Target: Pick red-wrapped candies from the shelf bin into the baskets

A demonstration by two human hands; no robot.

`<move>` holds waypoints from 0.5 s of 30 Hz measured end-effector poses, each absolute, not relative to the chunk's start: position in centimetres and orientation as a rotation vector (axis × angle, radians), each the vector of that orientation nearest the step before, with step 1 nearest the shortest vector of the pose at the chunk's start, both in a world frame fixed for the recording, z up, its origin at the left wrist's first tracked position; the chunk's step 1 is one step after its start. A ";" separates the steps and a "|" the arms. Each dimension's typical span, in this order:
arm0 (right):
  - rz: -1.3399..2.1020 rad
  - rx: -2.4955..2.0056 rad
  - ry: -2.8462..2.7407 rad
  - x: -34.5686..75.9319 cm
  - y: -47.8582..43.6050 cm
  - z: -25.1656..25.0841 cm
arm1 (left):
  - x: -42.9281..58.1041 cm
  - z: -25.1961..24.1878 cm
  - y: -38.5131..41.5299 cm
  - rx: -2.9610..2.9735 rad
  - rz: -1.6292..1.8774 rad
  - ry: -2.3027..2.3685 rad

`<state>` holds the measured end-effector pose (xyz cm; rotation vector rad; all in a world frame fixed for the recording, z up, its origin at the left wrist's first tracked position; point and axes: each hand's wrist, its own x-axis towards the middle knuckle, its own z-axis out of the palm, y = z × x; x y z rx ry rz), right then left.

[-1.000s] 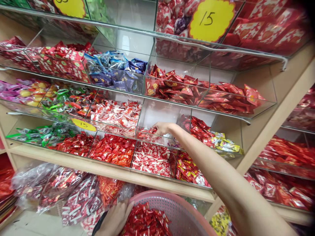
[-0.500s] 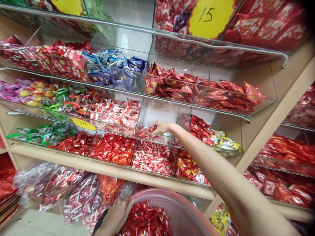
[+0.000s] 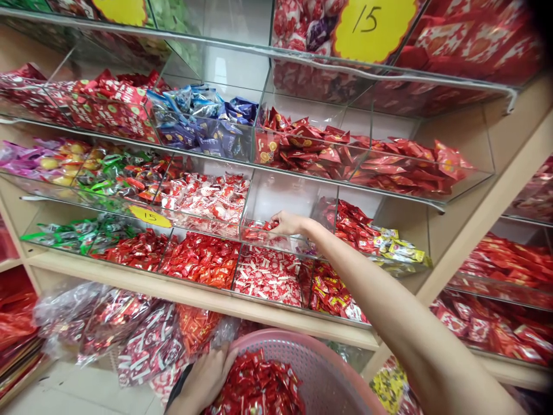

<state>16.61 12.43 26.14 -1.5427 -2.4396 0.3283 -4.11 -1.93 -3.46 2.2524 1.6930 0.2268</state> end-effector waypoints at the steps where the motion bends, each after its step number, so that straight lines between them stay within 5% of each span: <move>1: 0.363 -1.534 -2.399 16.8 12.2 26.4 | -4.1 -3.5 -1.9 2.246 0.224 1.699; 10: 0.347 -1.106 -2.084 19.7 1.8 30.7 | -4.0 -2.3 -2.1 2.180 0.237 1.681; 15: 0.808 -1.041 -2.157 19.9 -4.4 22.6 | -3.8 -2.4 -2.1 2.235 0.226 1.684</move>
